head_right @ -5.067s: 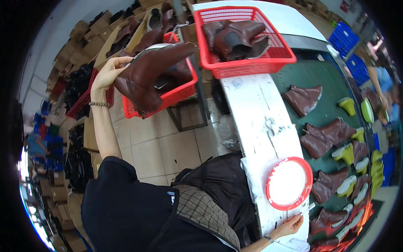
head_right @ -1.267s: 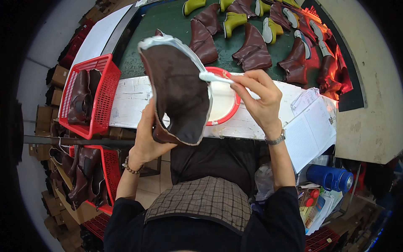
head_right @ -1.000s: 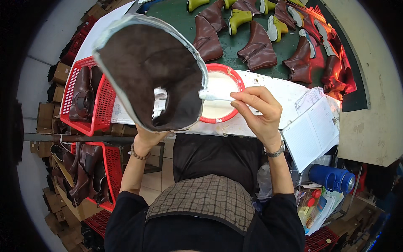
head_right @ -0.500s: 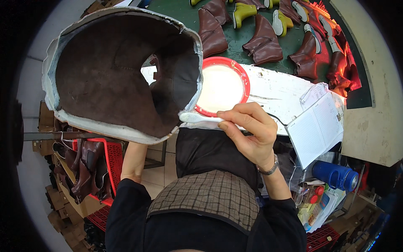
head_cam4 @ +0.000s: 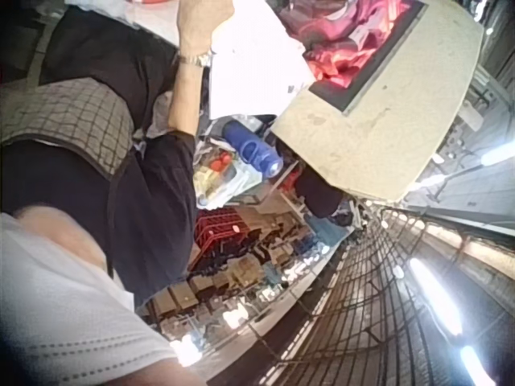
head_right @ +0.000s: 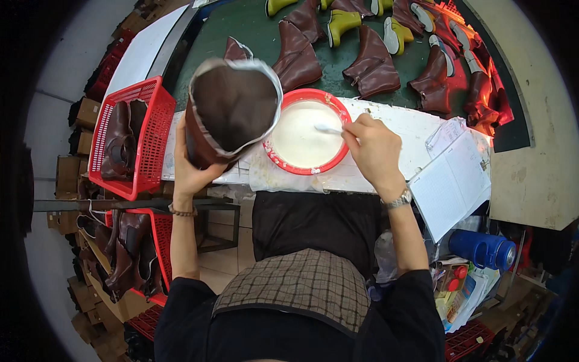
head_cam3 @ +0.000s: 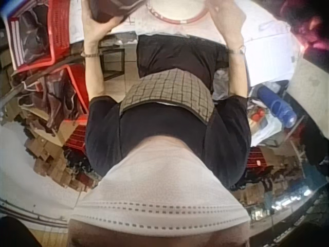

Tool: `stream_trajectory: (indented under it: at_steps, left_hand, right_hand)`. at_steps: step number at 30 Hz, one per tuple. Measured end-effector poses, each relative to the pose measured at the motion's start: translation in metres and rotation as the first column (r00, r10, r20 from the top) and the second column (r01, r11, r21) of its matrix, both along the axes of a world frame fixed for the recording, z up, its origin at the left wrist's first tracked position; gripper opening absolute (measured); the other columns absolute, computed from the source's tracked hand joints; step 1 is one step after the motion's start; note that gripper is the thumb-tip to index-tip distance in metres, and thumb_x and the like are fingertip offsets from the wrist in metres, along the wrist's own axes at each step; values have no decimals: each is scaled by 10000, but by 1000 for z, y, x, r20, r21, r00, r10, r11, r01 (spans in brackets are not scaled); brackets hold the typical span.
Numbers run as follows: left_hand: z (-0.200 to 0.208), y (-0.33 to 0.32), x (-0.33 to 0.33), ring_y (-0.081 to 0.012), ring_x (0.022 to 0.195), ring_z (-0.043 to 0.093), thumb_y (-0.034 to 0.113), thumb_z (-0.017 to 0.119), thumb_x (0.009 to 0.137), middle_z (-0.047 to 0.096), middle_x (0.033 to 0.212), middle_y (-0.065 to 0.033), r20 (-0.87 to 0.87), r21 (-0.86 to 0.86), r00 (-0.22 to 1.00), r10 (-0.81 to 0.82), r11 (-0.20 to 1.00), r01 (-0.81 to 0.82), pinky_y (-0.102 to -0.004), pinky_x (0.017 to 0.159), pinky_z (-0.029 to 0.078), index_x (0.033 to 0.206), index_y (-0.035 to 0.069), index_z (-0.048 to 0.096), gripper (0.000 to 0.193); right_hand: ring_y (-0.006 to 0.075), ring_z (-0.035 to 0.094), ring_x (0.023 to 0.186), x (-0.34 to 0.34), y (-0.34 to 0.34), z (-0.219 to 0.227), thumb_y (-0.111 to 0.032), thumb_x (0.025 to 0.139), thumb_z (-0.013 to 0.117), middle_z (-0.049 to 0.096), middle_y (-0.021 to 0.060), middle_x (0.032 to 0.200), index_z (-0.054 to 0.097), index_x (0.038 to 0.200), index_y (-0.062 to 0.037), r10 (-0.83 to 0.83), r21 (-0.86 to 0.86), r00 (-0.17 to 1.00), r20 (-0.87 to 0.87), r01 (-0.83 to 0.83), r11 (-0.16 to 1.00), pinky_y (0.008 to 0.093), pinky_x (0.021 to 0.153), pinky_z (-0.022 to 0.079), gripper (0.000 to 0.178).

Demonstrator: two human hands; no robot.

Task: Applying glue to the interior edges of leather shoe components using a small brush.

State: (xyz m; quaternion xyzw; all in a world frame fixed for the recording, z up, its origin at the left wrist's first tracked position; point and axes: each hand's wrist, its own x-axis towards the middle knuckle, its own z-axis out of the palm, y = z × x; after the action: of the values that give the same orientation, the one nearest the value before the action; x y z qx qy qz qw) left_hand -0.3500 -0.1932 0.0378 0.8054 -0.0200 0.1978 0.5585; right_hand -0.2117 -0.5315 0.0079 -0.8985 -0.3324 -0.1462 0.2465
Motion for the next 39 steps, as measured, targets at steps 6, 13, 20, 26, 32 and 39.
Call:
stream_trajectory:
  at_steps: [6,13,20,26,32,39]
  left_hand:
    - [-71,61,-65,-320,1439,434,205,912,623,412,1581,-167,-33,-701,945,-325,681,209,-424,1211,337,1587,0,274,1174]
    - [-87,43,-43,-330,1452,414,256,912,646,392,1596,-178,-57,-768,936,-348,615,182,-434,1220,324,1588,11,283,1158]
    - [-63,26,-43,-337,1459,403,279,909,656,386,1600,-182,-154,-838,955,-255,546,11,-444,1223,319,1590,17,286,1153]
    - [-50,-12,-27,-343,1465,394,299,907,664,380,1604,-186,-268,-879,935,-230,456,-140,-452,1227,313,1591,22,288,1148]
    - [-32,-32,-35,-357,1489,355,352,899,660,362,1612,-198,-313,-755,906,-286,653,-55,-481,1236,294,1596,39,284,1163]
    - [-69,-37,-34,-347,1481,368,310,908,633,370,1605,-201,112,-905,843,-526,297,306,-485,1230,304,1587,29,298,1167]
  right_hand:
    - [151,668,756,9,4,25,-146,881,755,712,28,936,797,988,-85,28,144,962,-273,12,990,259,607,510,130]
    - [82,625,789,11,30,42,3,843,779,677,47,937,787,1031,-26,457,613,881,-123,-295,733,225,653,494,191]
    - [92,647,809,-9,7,35,24,858,759,684,64,952,782,1028,-7,384,579,893,-236,-188,793,222,687,519,174]
    - [97,648,773,2,33,46,26,871,744,686,67,959,781,1029,-10,477,613,867,-145,-299,731,229,660,508,166]
    - [119,640,734,14,24,64,-26,826,787,716,48,902,800,986,-59,470,504,880,-60,-380,776,274,737,442,164]
    - [154,629,835,19,40,80,-9,816,772,710,54,934,794,1002,-48,575,289,818,-10,-548,785,302,795,470,191]
